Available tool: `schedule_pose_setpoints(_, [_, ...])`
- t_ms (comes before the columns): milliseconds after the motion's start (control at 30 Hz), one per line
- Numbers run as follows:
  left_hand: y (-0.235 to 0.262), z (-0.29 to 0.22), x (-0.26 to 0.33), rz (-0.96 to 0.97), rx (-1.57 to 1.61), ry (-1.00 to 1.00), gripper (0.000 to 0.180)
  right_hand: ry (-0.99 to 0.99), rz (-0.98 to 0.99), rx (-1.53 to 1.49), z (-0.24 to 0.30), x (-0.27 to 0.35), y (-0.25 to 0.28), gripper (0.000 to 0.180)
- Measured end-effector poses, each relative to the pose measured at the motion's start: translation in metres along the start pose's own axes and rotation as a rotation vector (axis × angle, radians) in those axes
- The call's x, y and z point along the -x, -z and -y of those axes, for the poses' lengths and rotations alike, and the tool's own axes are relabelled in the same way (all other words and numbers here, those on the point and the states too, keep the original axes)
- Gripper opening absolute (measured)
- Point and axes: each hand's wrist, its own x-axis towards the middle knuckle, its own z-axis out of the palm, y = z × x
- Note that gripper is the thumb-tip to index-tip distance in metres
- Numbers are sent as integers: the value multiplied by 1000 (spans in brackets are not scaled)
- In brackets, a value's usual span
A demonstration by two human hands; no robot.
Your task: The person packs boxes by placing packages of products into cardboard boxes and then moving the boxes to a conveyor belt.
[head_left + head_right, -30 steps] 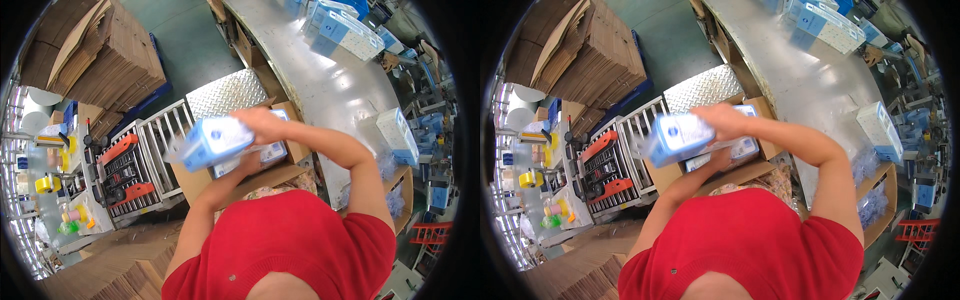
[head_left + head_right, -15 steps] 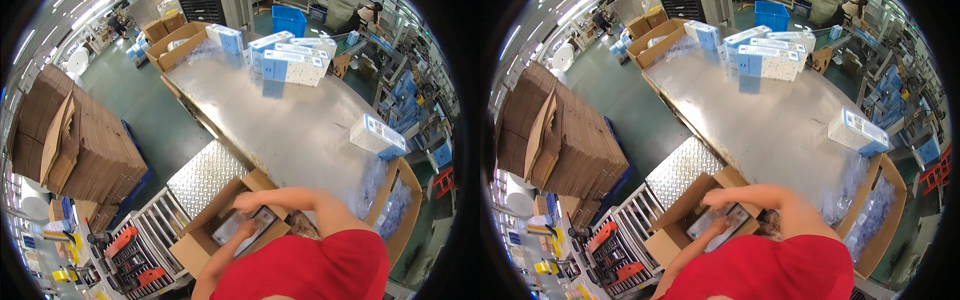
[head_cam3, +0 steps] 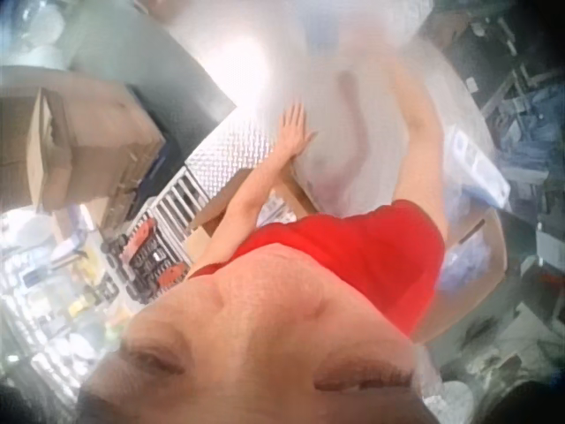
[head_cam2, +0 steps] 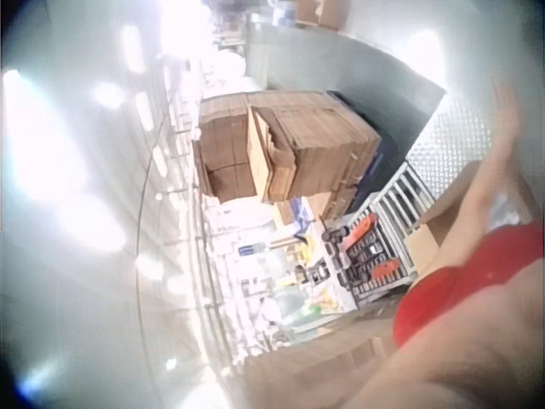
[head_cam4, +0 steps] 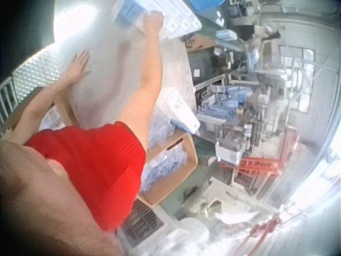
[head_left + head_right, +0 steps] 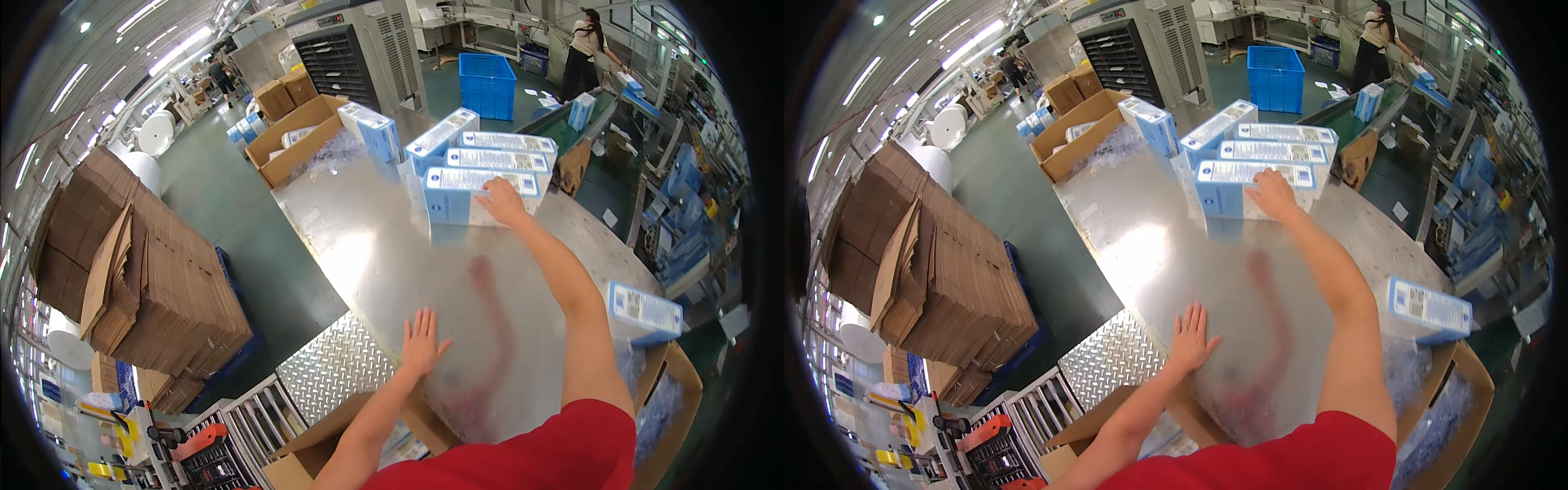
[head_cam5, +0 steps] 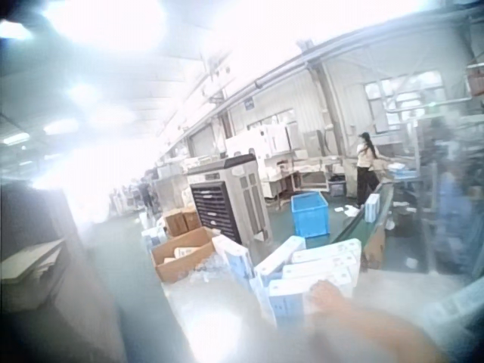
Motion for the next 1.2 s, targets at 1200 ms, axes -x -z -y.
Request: schedule_pose_setpoints(1200, [-3,-2,12,-23,22,181,58,347,260,135,63,-132,-78,50])
